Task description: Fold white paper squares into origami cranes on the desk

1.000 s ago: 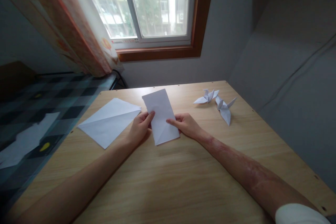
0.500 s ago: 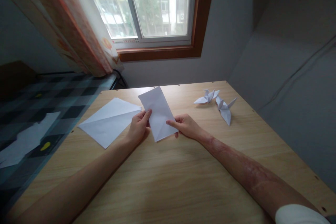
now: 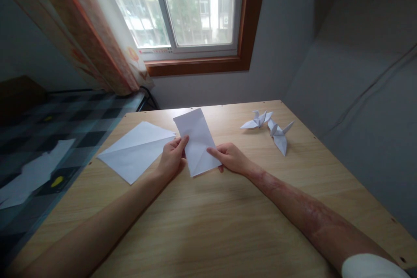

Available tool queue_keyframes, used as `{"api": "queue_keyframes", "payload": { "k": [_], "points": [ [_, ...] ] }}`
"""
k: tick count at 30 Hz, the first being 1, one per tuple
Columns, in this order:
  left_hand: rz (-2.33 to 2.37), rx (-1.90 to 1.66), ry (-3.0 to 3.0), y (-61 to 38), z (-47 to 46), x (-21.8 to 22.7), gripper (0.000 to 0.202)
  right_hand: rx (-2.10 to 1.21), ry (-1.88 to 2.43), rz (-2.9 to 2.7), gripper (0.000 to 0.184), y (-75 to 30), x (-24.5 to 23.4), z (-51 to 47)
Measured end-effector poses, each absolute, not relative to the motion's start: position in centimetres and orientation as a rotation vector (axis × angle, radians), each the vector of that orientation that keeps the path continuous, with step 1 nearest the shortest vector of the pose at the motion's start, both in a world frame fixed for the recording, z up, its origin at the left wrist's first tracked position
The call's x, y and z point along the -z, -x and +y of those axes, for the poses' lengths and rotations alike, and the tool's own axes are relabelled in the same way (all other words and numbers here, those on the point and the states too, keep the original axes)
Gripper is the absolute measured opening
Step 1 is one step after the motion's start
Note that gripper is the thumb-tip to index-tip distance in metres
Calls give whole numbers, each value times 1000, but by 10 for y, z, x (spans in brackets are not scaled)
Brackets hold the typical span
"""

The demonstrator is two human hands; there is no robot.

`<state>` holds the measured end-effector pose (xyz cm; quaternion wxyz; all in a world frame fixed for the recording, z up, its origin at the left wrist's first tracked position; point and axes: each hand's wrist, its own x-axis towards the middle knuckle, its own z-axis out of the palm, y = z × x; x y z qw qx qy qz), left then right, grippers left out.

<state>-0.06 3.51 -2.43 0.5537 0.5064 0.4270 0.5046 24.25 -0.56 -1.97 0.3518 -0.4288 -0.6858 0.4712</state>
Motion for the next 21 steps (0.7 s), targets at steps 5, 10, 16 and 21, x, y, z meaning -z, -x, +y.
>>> {"api": "queue_keyframes", "payload": {
  "k": [5, 10, 16, 21],
  "points": [
    [1006, -1185, -1193, 0, 35, 23, 55, -1241, 1062, -1815, 80, -243, 20, -5],
    [995, -1176, -1176, 1, 36, 25, 55, -1212, 1067, -1859, 73, -242, 16, -6],
    [979, -1135, -1159, -1, 31, 21, 59, -1165, 1125, -1814, 72, -242, 15, -9],
    [925, -1012, -1315, -5, 20, 8, 54, -1120, 1230, -1693, 79, -243, 17, -10]
  ]
}}
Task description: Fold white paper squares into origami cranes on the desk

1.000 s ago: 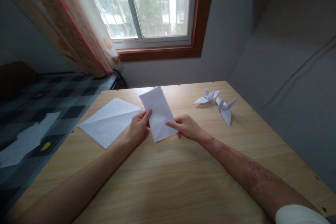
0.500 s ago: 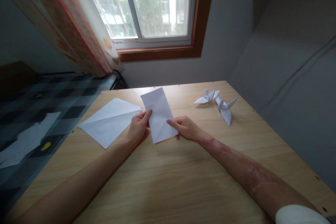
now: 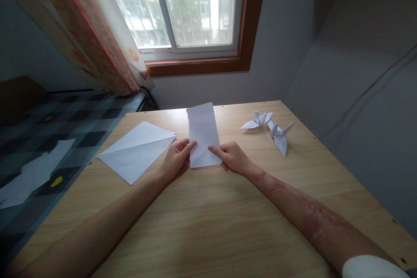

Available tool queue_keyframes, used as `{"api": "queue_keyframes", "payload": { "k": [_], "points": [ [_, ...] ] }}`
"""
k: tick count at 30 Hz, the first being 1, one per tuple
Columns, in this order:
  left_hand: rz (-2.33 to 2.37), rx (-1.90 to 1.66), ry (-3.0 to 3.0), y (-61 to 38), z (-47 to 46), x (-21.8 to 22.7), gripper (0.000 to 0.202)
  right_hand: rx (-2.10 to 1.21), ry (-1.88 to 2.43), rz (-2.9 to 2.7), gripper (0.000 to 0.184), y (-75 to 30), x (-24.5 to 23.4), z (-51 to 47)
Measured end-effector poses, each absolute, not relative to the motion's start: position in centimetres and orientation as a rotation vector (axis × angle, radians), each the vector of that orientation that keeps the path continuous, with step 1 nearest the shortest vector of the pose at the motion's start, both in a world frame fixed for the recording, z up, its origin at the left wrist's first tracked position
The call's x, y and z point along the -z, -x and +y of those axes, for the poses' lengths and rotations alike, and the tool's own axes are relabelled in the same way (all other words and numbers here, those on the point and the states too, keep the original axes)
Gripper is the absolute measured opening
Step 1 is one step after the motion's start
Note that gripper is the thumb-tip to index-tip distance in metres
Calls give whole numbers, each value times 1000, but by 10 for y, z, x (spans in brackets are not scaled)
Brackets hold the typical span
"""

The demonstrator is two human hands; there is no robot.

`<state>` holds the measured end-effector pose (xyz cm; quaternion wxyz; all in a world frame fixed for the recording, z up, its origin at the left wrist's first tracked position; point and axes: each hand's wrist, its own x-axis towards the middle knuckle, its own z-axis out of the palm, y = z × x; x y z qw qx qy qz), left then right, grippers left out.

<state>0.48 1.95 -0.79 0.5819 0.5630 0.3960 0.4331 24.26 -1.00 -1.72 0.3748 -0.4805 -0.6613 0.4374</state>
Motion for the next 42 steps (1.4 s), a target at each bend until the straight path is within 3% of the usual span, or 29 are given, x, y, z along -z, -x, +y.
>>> {"api": "queue_keyframes", "payload": {
  "k": [7, 19, 27, 37, 42],
  "points": [
    [938, -895, -1427, -4, 14, -2, 57, -1105, 1266, -1596, 85, -241, 20, -8],
    [928, -861, -1470, -2, 13, -2, 63, -1212, 1170, -1437, 75, -242, 28, -1],
    [829, -749, -1447, -1, 10, 4, 65, -1349, 976, -1208, 53, -240, 29, 2],
    [923, -1167, -1312, -3, 19, 1, 40, -1509, 1082, -1521, 61, -248, 22, -3],
    [867, -1094, -1335, 0, 18, 7, 33, -1543, 951, -1471, 54, -244, 19, -2]
  ]
}}
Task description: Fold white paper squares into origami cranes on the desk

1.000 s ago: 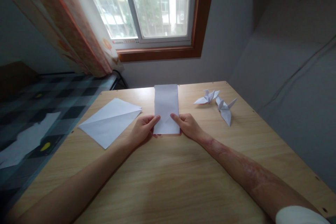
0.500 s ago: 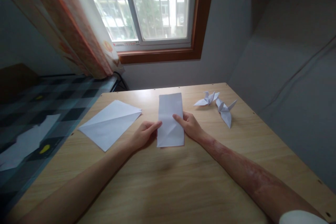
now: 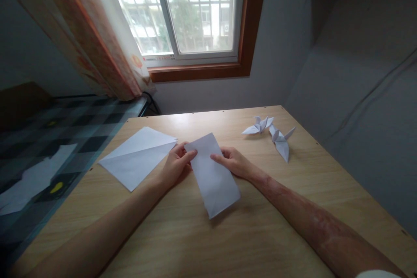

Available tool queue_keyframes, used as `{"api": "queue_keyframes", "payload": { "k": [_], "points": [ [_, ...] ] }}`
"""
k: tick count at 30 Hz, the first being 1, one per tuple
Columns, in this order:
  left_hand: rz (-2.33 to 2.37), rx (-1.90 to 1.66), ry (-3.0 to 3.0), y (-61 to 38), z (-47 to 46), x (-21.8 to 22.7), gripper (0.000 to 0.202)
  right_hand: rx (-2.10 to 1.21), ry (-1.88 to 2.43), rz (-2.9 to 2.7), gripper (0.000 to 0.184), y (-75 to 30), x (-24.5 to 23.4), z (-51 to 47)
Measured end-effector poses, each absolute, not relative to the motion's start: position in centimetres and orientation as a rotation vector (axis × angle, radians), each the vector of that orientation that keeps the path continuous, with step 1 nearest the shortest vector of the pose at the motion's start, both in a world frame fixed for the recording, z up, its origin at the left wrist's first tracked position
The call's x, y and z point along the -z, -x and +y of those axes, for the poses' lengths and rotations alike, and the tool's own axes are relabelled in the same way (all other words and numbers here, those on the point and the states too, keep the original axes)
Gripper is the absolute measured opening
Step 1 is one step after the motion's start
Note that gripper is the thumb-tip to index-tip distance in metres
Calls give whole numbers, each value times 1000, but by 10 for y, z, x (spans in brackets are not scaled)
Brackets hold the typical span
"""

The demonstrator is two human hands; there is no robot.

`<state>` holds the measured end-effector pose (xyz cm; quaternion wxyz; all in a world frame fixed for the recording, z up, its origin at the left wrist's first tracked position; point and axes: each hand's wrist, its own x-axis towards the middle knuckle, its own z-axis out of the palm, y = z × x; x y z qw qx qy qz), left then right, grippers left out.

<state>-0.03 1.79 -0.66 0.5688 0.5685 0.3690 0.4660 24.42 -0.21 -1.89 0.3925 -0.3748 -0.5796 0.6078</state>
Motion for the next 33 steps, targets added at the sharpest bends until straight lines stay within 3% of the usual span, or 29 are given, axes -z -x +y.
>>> {"api": "queue_keyframes", "payload": {
  "k": [6, 18, 33],
  "points": [
    [809, -888, -1478, 5, 15, 3, 32, -1573, 853, -1441, 54, -242, 19, 0],
    [812, -996, -1468, -1, 10, -2, 37, -1587, 941, -1447, 66, -244, 15, -3],
    [893, -997, -1556, -1, 12, -6, 35, -1391, 998, -1573, 57, -244, 12, -3]
  ]
}}
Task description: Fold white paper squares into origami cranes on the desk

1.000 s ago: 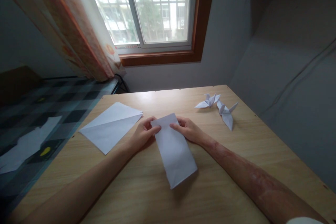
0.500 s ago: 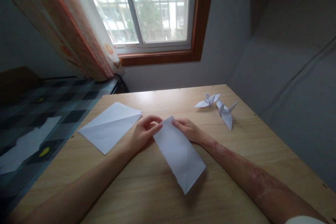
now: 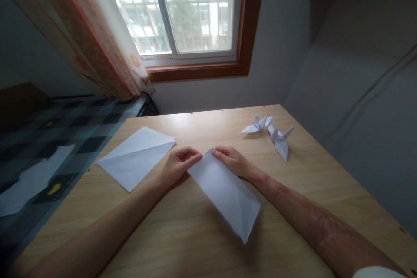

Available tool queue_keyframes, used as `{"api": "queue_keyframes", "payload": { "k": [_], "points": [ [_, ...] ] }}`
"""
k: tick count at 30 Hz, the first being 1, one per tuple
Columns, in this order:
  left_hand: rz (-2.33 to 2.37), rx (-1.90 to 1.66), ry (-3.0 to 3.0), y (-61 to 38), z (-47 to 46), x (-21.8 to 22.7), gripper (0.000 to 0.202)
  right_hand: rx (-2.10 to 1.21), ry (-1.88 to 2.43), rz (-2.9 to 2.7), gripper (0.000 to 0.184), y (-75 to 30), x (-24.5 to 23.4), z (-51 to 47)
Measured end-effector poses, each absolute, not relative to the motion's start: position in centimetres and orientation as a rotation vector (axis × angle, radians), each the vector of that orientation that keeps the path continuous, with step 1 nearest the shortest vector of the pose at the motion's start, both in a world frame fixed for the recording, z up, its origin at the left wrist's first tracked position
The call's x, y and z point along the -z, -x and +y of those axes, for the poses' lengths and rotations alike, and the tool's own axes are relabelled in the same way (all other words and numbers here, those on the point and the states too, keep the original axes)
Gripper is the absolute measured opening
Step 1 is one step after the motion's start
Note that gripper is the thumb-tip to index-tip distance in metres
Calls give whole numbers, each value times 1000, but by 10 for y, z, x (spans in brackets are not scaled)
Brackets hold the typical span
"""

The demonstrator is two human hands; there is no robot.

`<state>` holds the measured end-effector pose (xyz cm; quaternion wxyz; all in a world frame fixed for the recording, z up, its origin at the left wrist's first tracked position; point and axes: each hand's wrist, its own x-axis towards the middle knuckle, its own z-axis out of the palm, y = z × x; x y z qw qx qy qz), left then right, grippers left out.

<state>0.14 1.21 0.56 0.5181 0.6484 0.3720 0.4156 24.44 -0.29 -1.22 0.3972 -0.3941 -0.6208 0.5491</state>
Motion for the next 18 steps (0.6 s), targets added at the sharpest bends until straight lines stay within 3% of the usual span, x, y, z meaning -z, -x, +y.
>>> {"api": "queue_keyframes", "payload": {
  "k": [14, 18],
  "points": [
    [697, -956, -1493, 1, 11, -6, 28, -1267, 1062, -1582, 54, -244, 14, 1],
    [679, -1070, -1581, -1, 15, -5, 20, -1254, 993, -1565, 41, -241, 15, 2]
  ]
}}
